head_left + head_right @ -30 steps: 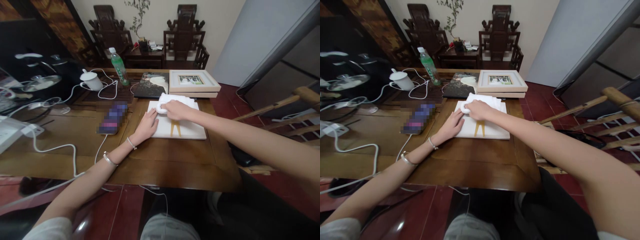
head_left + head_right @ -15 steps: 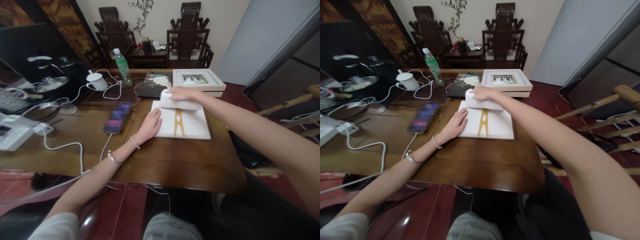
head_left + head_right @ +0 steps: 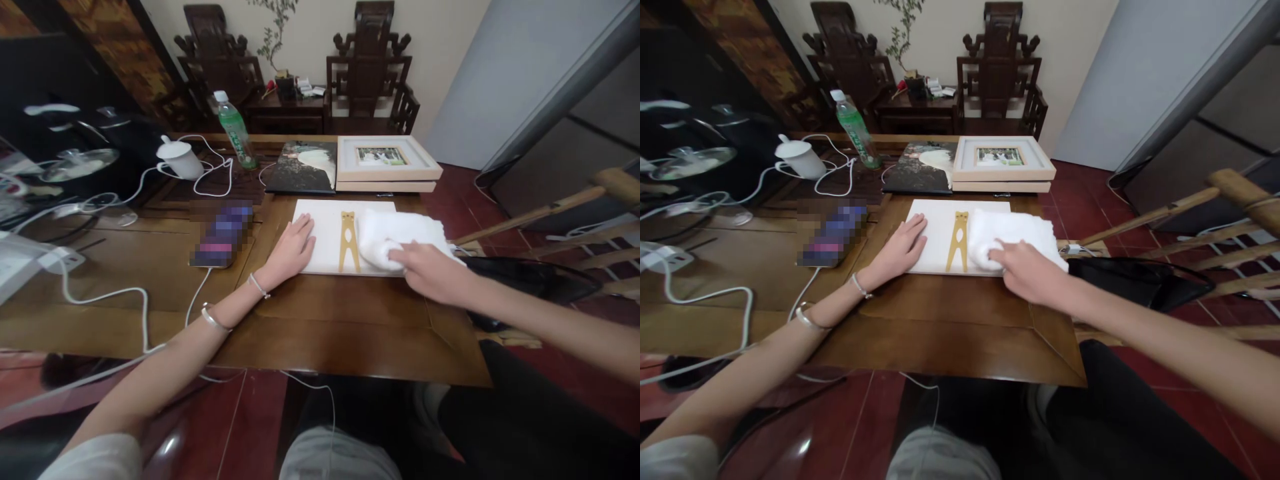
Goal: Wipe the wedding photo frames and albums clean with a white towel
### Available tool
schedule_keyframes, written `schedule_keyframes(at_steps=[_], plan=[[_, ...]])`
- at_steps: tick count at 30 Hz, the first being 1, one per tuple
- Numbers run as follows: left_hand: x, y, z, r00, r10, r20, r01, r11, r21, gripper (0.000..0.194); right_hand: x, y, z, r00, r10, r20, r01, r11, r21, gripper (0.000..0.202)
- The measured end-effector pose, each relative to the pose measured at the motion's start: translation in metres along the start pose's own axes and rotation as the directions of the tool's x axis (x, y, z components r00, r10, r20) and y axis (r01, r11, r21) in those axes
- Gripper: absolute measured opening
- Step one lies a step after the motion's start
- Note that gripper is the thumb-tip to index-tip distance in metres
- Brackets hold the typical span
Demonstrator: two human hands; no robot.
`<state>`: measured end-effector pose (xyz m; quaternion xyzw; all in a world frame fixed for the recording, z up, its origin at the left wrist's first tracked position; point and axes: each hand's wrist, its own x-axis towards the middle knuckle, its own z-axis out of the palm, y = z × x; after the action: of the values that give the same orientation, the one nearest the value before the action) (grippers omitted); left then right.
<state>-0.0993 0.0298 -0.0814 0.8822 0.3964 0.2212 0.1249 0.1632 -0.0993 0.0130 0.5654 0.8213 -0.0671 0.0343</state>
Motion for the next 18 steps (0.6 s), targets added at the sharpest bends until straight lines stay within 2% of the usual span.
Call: schedule_keyframes(at_steps=[3,6,9,13,18], plan=[[-0.001,-0.001,0.000,1.000,0.009,-0.016,-0.009,1.000,-0.010,0.047,-0.025,-0.023,0.000,0.999,-0.050,0.015,0.049,0.998,0.039,0.031],[-0.001,-0.001,0.002,1.000,0.000,-0.023,-0.001,0.999,-0.039,0.048,-0.026,-0.022,-0.008,0.996,-0.074,0.049,0.069,0.992,0.105,0.029],[-0.001,-0.003,0.004,1.000,-0.006,-0.019,0.005,0.998,-0.064,0.051,-0.005,-0.007,-0.014,0.996,-0.077,0.038,0.072,0.989,0.129,0.028],[0.000,-0.004,0.005,1.000,0.011,0.002,-0.011,0.998,-0.062,0.053,0.039,0.007,-0.010,0.999,-0.024,-0.023,0.026,0.994,0.102,0.032],[0.000,-0.004,0.004,1.000,0.002,0.018,-0.001,0.999,-0.051,0.055,0.083,-0.007,0.005,0.998,0.034,-0.054,-0.029,0.995,0.095,0.051]])
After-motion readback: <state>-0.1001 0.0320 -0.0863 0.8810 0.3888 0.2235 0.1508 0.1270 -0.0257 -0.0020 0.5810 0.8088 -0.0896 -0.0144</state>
